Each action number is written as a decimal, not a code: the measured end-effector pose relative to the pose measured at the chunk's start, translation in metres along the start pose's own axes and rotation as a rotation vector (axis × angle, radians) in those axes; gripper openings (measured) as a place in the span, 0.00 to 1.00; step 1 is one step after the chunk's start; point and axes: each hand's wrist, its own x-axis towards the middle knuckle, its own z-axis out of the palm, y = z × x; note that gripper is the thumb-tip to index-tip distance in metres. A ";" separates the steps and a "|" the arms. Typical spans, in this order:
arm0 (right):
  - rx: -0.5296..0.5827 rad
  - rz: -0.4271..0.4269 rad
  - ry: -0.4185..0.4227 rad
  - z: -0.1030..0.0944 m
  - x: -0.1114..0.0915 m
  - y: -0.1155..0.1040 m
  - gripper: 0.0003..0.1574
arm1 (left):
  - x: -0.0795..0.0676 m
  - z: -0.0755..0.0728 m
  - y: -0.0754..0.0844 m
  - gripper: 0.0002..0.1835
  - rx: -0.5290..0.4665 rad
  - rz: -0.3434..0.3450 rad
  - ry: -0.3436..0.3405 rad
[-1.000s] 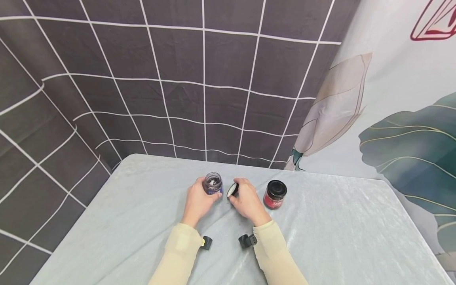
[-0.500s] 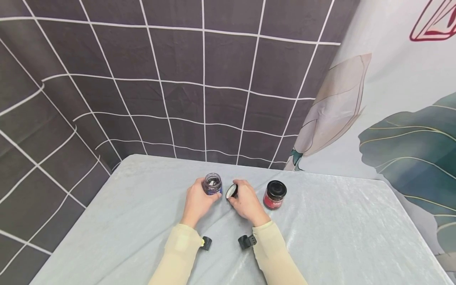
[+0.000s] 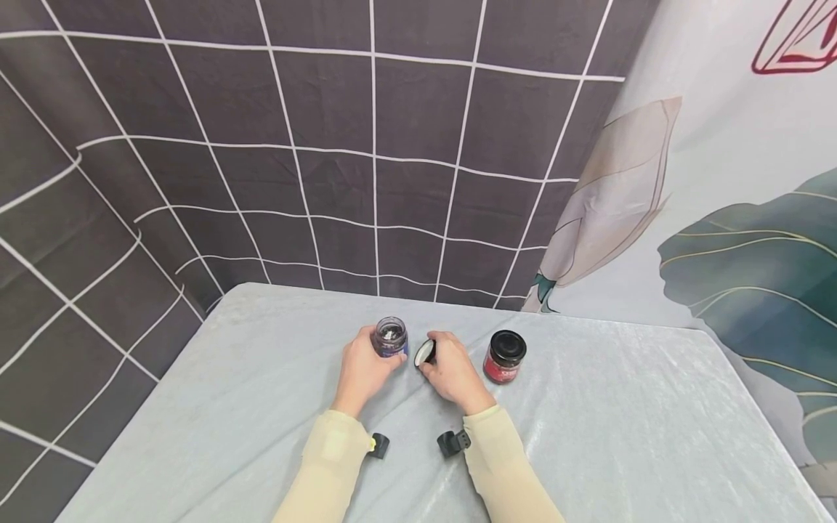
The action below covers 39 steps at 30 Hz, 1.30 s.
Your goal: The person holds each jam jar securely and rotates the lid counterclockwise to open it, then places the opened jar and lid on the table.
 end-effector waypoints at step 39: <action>-0.013 0.052 -0.065 0.000 0.000 0.005 0.38 | 0.001 0.002 -0.001 0.39 -0.002 0.000 0.006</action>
